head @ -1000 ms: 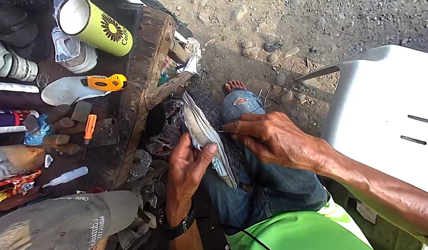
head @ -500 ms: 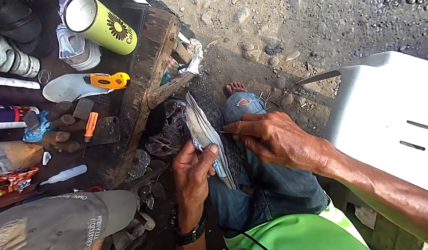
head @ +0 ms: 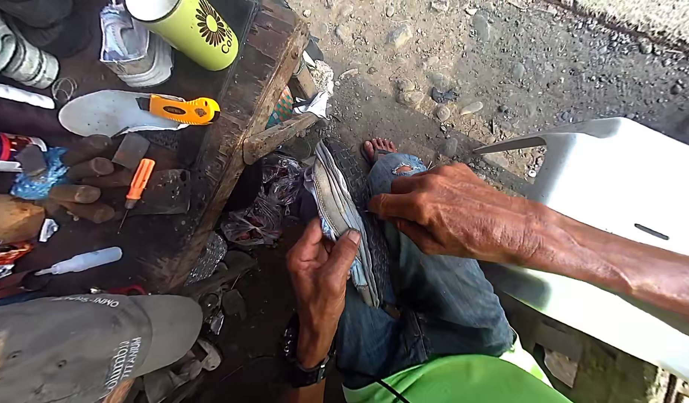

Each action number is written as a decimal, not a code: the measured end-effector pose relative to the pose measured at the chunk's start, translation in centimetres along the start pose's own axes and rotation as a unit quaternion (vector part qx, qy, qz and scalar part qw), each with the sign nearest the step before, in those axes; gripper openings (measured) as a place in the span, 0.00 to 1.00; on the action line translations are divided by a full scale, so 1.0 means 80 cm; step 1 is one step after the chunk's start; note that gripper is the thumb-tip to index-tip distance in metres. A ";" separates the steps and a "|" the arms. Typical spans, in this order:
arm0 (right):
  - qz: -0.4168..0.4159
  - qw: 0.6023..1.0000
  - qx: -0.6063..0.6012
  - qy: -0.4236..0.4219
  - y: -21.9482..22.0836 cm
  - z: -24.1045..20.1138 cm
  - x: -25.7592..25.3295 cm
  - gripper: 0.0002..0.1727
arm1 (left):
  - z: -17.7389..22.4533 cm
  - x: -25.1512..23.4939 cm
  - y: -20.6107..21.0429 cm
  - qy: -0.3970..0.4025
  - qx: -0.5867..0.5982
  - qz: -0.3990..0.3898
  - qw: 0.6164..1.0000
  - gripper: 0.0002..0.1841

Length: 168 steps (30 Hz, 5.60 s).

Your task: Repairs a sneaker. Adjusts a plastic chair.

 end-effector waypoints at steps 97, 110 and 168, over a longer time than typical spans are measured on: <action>0.059 0.992 0.112 0.013 0.004 0.008 -0.005 0.25 | 0.018 -0.060 -0.008 0.054 -0.202 -0.248 0.946 0.07; 0.097 0.969 -0.121 0.192 0.002 0.079 0.105 0.26 | 0.017 -0.058 -0.016 0.120 -0.241 -0.210 0.940 0.06; 0.005 0.874 -0.011 0.486 -0.061 0.207 0.340 0.09 | -0.114 0.005 -0.211 -0.172 -0.050 0.089 0.980 0.13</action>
Point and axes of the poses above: each hand's wrist, its own x-axis away from the middle knuckle, its own y-axis out of the palm, z = x × y, the point moved 7 cm from there along -x, towards the middle knuckle, and after that the axes turned 4 degrees about z, right-handed, at the moved point
